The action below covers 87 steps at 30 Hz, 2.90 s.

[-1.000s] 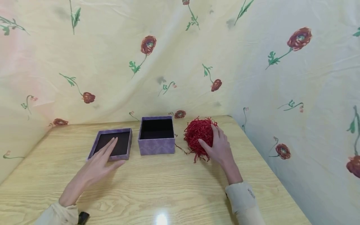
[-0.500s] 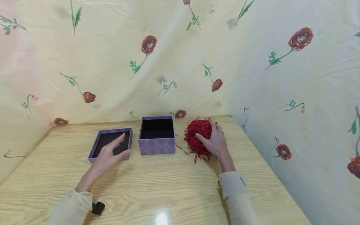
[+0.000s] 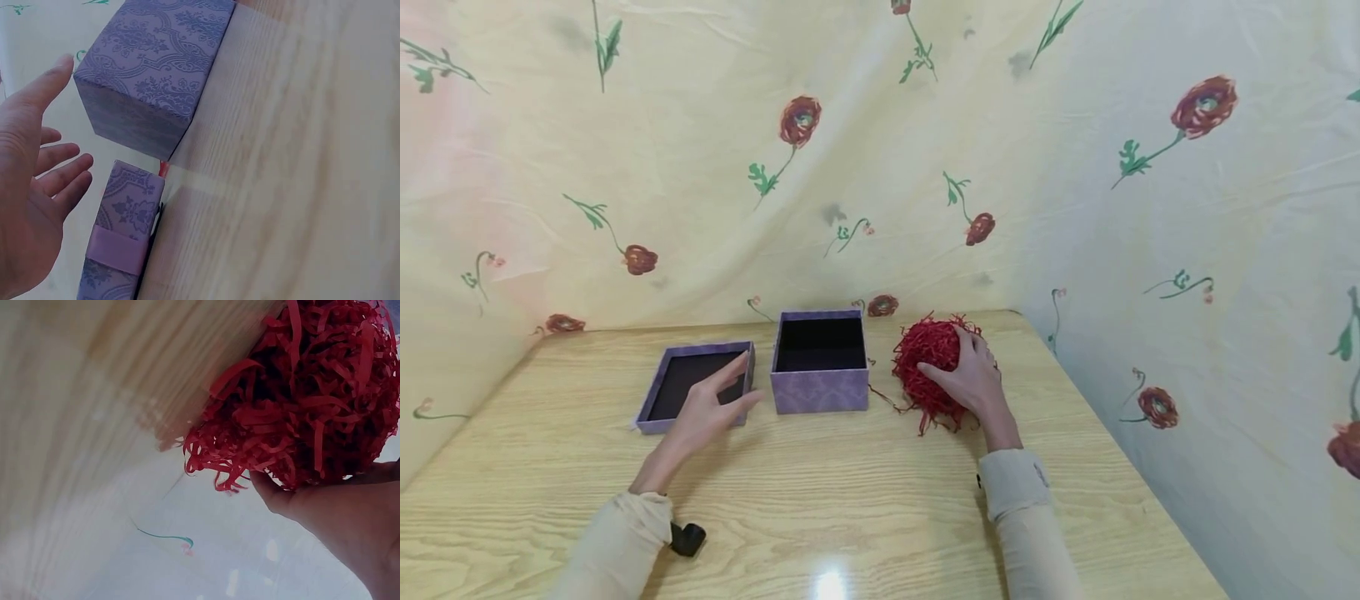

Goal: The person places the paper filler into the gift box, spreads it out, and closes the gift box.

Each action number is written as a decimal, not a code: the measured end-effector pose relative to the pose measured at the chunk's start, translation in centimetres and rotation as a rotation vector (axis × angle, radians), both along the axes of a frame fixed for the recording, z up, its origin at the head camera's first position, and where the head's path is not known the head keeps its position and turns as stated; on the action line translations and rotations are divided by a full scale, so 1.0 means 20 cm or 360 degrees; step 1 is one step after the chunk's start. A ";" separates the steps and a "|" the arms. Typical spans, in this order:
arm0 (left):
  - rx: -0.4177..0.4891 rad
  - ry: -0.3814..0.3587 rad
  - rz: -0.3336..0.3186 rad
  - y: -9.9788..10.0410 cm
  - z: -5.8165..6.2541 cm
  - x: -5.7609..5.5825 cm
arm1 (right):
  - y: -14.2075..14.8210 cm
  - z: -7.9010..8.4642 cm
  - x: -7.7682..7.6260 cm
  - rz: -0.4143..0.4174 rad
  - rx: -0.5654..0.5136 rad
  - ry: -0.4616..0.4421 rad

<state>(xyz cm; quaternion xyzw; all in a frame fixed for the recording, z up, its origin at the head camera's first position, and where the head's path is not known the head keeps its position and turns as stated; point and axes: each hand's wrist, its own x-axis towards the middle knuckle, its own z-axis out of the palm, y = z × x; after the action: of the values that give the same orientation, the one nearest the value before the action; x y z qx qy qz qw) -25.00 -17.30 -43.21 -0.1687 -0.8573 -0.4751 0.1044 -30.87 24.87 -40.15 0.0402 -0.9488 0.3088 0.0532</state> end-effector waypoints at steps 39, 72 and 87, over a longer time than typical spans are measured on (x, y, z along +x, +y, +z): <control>0.0168 -0.0098 -0.0071 0.15 -0.02 -0.13 | -0.01 -0.02 -0.03 0.0062 0.0090 -0.0147; 0.0182 -0.0064 -0.0054 0.15 -0.02 -0.14 | 0.00 -0.01 -0.04 -0.0089 -0.0006 0.0146; 0.0177 -0.0051 -0.0071 0.15 -0.02 -0.14 | 0.00 0.05 0.00 -0.0125 -0.0141 0.0253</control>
<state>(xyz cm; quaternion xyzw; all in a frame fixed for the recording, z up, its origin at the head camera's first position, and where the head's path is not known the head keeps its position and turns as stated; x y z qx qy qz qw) -27.81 -14.37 -43.54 -0.1741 -0.8272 -0.5268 0.0891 -30.79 24.96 -39.14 0.0250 -0.9278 0.3440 0.1422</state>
